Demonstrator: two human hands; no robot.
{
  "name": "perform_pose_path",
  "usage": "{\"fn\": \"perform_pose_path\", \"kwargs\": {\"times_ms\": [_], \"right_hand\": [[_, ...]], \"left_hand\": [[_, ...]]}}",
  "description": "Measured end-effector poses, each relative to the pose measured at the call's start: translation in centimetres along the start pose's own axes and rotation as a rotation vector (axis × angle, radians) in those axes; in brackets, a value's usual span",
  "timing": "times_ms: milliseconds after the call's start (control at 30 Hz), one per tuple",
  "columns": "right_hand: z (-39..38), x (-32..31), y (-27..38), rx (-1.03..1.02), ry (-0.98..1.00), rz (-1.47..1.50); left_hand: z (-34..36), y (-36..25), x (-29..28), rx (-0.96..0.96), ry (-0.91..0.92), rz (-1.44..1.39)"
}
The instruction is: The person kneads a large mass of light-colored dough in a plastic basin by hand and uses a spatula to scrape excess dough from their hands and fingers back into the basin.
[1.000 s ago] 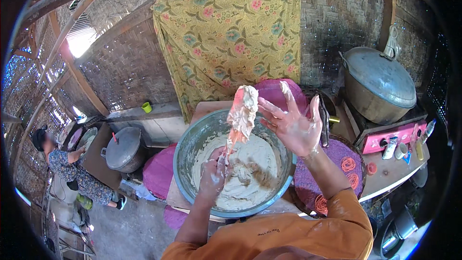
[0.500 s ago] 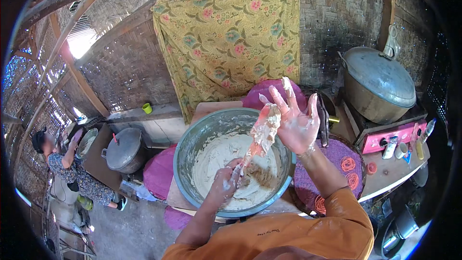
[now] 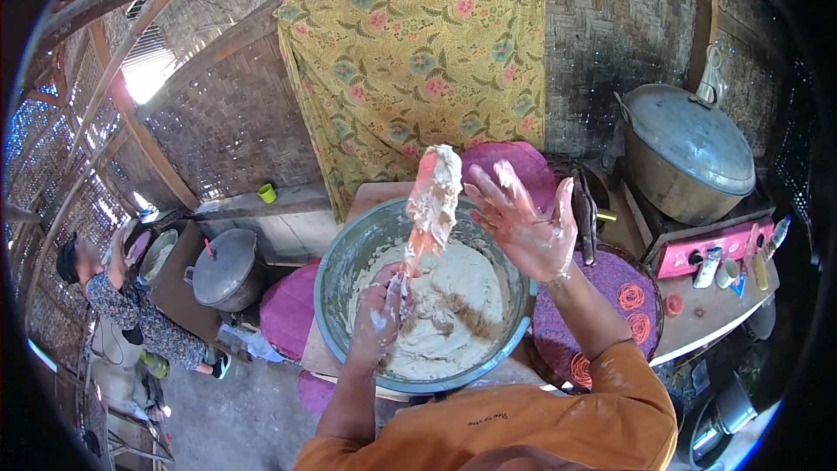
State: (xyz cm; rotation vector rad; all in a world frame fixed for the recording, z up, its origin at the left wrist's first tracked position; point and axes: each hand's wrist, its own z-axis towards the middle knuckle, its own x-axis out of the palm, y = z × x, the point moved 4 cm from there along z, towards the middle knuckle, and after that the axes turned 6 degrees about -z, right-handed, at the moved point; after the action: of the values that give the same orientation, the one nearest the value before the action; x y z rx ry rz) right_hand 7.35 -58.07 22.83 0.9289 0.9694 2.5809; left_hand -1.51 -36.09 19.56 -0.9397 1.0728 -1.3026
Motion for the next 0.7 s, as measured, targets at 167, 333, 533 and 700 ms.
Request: {"fn": "perform_pose_path", "kwargs": {"times_ms": [167,333,533,700], "right_hand": [[0.3,-1.7,-0.9,-0.142,-0.169,-0.347],[-0.3,-0.5,0.7,-0.204,-0.093,-1.264],[-0.1,-1.3,-0.3,-0.071,-0.073,-0.935],[-0.3,-1.4,0.2,0.135,0.010,-0.060]], "left_hand": [[-0.5,2.1,2.5,-0.194,0.287,-0.381],[-1.6,1.7,3.3,-0.370,0.371,-0.886],[-0.7,1.0,1.9,-0.220,0.197,-0.622],[-0.7,1.4,0.7,-0.208,0.069,-0.347]]}}
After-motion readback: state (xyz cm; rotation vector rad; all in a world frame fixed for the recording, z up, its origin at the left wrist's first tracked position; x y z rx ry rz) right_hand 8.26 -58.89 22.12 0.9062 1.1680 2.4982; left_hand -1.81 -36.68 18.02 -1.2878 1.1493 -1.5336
